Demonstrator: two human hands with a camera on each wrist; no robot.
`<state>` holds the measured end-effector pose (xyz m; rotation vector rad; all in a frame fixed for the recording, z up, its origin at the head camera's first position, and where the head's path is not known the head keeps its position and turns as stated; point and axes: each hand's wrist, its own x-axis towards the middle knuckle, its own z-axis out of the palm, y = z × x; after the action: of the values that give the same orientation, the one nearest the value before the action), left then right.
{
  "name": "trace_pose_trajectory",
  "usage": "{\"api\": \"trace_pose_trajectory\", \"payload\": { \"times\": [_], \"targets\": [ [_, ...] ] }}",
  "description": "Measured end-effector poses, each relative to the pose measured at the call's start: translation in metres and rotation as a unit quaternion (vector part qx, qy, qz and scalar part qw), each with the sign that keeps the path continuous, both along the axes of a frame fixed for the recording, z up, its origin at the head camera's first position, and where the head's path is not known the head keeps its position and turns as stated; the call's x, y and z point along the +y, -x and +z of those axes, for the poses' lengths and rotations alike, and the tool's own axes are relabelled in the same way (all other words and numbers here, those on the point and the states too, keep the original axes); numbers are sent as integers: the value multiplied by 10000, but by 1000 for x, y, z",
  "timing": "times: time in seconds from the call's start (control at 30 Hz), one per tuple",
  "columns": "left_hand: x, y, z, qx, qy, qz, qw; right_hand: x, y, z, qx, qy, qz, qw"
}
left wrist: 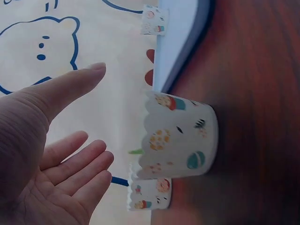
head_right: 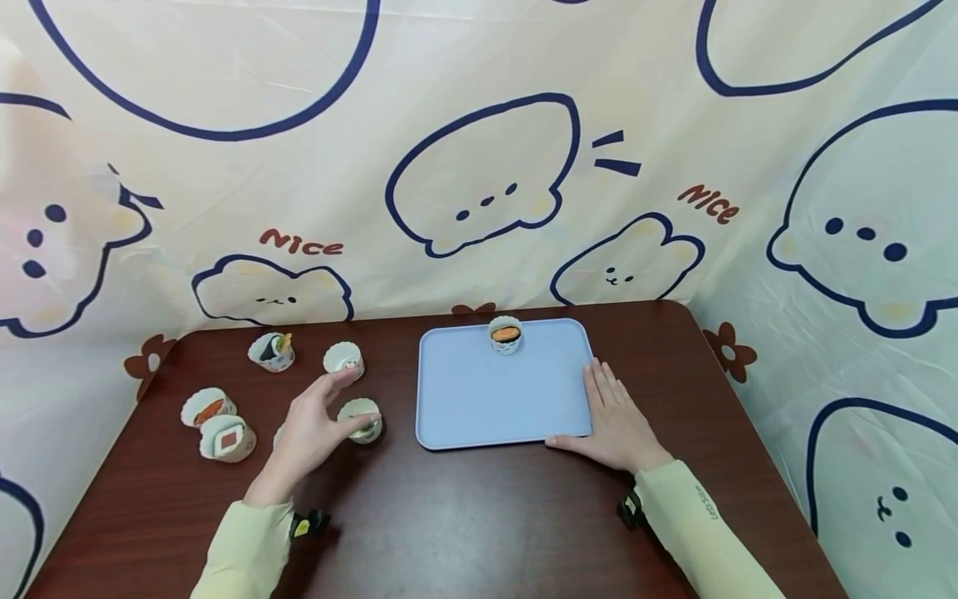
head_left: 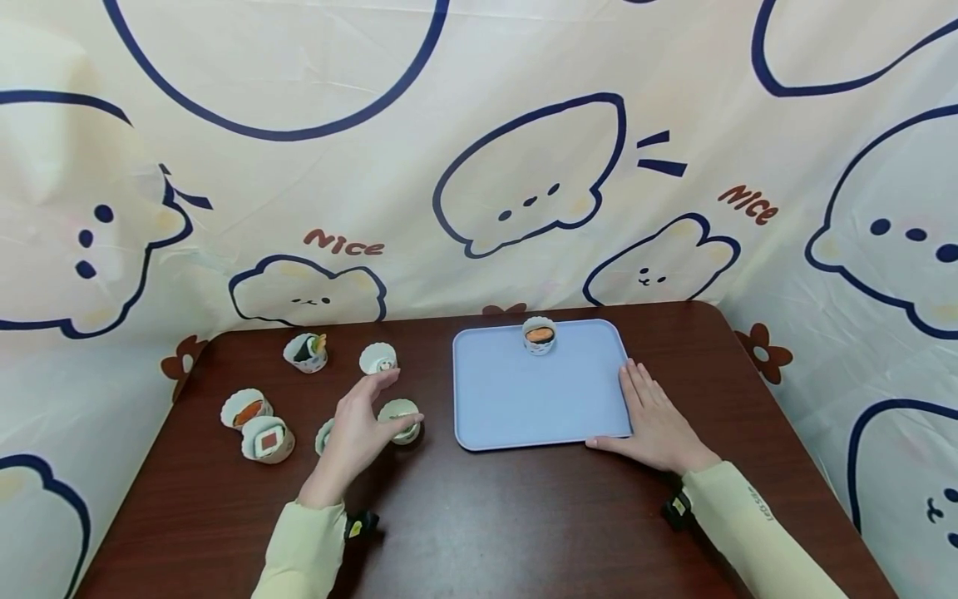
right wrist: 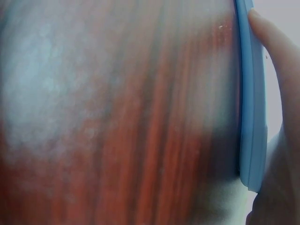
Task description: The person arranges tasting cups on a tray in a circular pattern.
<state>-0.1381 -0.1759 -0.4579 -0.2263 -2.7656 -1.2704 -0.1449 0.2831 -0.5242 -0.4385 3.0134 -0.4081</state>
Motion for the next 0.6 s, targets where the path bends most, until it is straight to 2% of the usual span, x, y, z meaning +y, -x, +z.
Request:
{"api": "trace_pose_trajectory", "payload": {
  "times": [0.37, 0.6],
  "targets": [
    [-7, -7, -14, -274, 359, -60, 9990, 0, 0, 0, -6, -11, -1, 10000],
    [-9, -7, -19, -300, 572, -161, 9978, 0, 0, -1, -16, 10, -9, 10000]
  ]
}}
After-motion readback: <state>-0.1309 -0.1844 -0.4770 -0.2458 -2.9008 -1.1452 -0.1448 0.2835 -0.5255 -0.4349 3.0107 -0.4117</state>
